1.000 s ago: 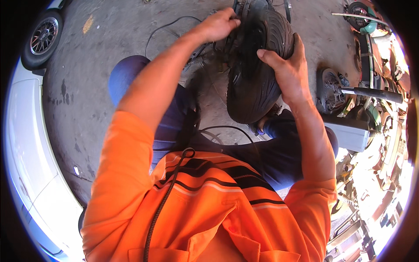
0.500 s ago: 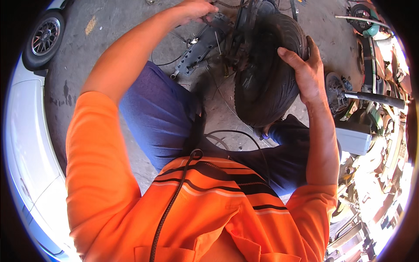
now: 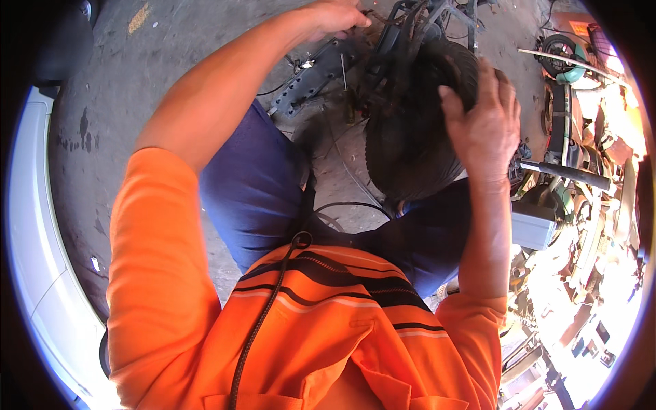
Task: The person uses a tire lever to pry the tire bead off the rim, working around the circumference to separate the tire from the wheel. After removing the tire, the person lifts it and places it onto a nearby motorcycle frame.
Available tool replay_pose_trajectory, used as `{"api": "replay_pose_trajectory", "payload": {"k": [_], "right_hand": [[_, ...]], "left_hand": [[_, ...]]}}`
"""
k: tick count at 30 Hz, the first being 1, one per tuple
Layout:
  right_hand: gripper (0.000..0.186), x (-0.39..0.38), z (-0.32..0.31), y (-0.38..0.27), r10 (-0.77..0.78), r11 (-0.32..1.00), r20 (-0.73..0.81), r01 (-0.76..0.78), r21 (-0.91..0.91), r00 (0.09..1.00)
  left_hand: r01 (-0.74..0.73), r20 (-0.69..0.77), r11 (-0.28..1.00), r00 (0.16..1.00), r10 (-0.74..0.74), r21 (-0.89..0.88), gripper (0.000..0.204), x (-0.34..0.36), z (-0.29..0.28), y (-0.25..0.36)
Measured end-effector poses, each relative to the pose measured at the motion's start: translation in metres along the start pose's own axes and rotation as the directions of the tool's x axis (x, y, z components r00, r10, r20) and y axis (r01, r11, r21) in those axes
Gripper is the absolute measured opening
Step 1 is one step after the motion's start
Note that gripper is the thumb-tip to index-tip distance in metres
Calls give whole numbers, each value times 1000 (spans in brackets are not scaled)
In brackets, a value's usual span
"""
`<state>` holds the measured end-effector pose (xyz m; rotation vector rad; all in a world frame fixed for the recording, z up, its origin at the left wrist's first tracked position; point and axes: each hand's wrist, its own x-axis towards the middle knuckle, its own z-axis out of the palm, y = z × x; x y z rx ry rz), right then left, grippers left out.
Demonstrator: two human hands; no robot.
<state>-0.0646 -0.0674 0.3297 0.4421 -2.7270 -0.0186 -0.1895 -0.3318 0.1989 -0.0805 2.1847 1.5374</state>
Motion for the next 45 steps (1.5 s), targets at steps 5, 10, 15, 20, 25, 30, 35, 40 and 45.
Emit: {"api": "replay_pose_trajectory", "payload": {"k": [5, 10, 15, 20, 25, 30, 35, 40, 45], "right_hand": [[27, -4, 38, -91, -229, 964, 468, 133, 228, 854], [38, 21, 128, -175, -344, 926, 644, 132, 354, 683], [58, 65, 217, -224, -468, 785, 351, 200, 587, 811], [50, 58, 249, -246, -518, 788, 501, 159, 595, 694], [38, 58, 222, -247, -485, 845, 600, 165, 508, 636], [27, 77, 150, -228, -438, 897, 735, 200, 394, 518], [16, 70, 54, -122, -742, 636, 514, 695, 336, 430], [9, 51, 1, -38, -731, 676, 346, 694, 248, 588], [20, 45, -20, 4, -658, 743, 173, 594, 309, 733]], "left_hand": [[-23, 41, 994, 999, 27, -110, 26, 4, -4, 21], [-25, 24, 974, 999, 32, -225, 28, 4, -6, 33], [-82, -77, 952, 995, 62, -294, 53, 0, 0, 43], [-41, -21, 901, 999, 36, -433, 16, -3, 1, 56], [-49, -4, 858, 998, 55, -511, 17, 11, -1, 51], [71, 105, 845, 994, -18, -530, 11, 27, -9, 35], [112, 123, 860, 991, -58, -498, 12, 25, -16, 33], [61, 138, 885, 990, 4, -461, 12, 30, -17, 31], [49, 50, 870, 998, -28, -491, 9, 40, -13, 15]]}}
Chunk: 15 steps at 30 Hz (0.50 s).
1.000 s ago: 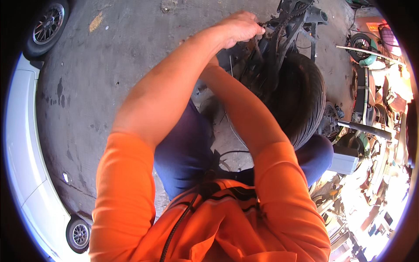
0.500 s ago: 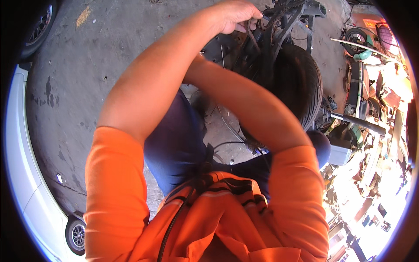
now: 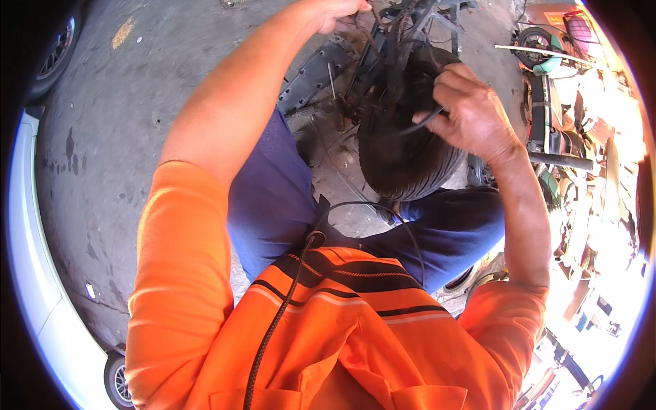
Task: The person uses a tire lever to pry the tire bead off the rim, working around the circumference to separate the tire from the wheel. After removing the tire, the person lifts it and places it onto a nearby motorcycle frame.
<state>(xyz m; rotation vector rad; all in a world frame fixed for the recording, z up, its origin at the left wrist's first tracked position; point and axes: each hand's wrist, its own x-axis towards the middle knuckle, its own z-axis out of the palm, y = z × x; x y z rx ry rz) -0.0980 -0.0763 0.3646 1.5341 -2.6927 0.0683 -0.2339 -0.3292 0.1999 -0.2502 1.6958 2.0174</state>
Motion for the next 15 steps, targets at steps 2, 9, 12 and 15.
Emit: {"api": "replay_pose_trajectory", "payload": {"k": [2, 9, 12, 15], "right_hand": [[24, -11, -4, 10, 134, 991, -119, -131, 33, 984], [52, -39, -30, 56, 925, 153, 100, -602, 784, 365], [43, -45, -30, 76, 933, 37, 163, -538, 842, 320], [40, -48, -26, 98, 945, 112, 69, -514, 850, 319]], "left_hand": [[-44, -42, 999, 998, 44, -5, 9, 2, -2, -9], [-80, 187, 996, 980, 71, 39, 27, 5, -7, -25], [-107, 38, 992, 994, 105, 65, 18, -6, 1, -26], [2, 70, 1000, 998, -1, -10, 16, -12, 8, -20]]}}
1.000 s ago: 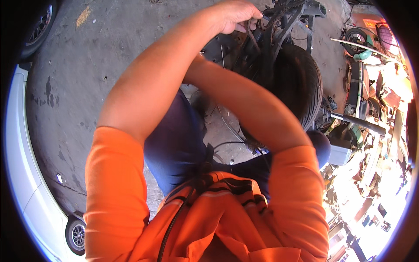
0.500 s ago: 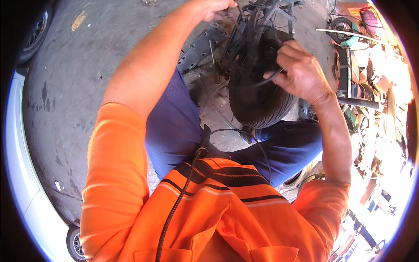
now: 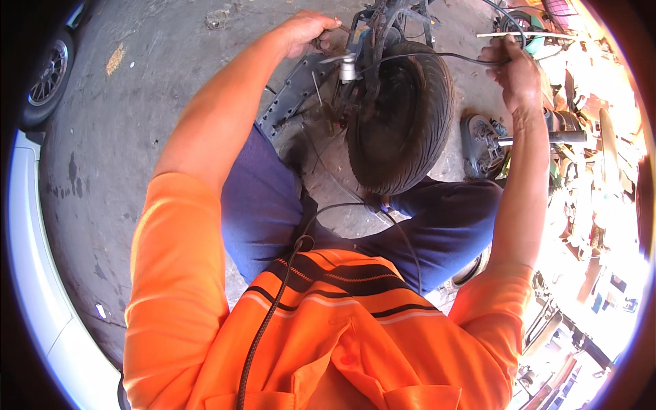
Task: The person uses a tire lever to pry the tire bead off the rim, working around the circumference to separate the tire from the wheel. After removing the tire, the person lifts it and places it onto a nearby motorcycle frame.
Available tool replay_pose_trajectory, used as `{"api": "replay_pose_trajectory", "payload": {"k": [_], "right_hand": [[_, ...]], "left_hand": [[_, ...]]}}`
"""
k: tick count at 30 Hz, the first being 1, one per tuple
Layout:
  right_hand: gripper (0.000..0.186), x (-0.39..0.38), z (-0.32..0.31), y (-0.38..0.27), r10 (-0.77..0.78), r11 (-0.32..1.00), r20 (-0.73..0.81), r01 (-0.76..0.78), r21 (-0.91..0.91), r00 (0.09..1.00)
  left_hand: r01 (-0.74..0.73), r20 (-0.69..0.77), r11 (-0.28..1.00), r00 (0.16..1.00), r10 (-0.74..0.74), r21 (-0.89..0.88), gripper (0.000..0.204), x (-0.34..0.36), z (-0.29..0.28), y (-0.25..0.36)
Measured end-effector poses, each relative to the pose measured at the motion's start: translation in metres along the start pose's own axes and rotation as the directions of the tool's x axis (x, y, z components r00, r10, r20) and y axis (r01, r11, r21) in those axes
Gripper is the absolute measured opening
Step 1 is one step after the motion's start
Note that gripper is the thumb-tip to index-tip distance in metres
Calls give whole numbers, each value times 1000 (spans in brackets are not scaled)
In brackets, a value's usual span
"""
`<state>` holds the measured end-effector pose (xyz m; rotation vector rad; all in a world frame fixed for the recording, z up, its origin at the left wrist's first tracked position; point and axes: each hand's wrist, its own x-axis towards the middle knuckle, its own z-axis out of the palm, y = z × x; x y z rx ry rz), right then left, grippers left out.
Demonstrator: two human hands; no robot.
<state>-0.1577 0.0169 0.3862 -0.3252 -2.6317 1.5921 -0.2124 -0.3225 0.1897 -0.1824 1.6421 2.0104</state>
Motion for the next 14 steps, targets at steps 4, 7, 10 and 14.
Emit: {"api": "replay_pose_trajectory", "payload": {"k": [4, 7, 10, 14], "right_hand": [[34, 21, -13, 8, 123, 992, 20, -124, 38, 992], [33, 28, -12, 13, 176, 982, 27, -177, 59, 984], [33, 21, -3, 12, 156, 980, 79, -164, 110, 985], [44, -11, 19, -2, 17, 998, 97, -23, 59, 995]], "left_hand": [[49, -85, 995, 996, -42, 88, 14, -12, 6, -2], [39, -105, 998, 994, -34, 44, 15, -11, 20, -12], [4, -187, 999, 982, -11, -36, 17, -15, 25, -21], [-20, -324, 999, 946, 5, -43, 17, -17, 42, -23]]}}
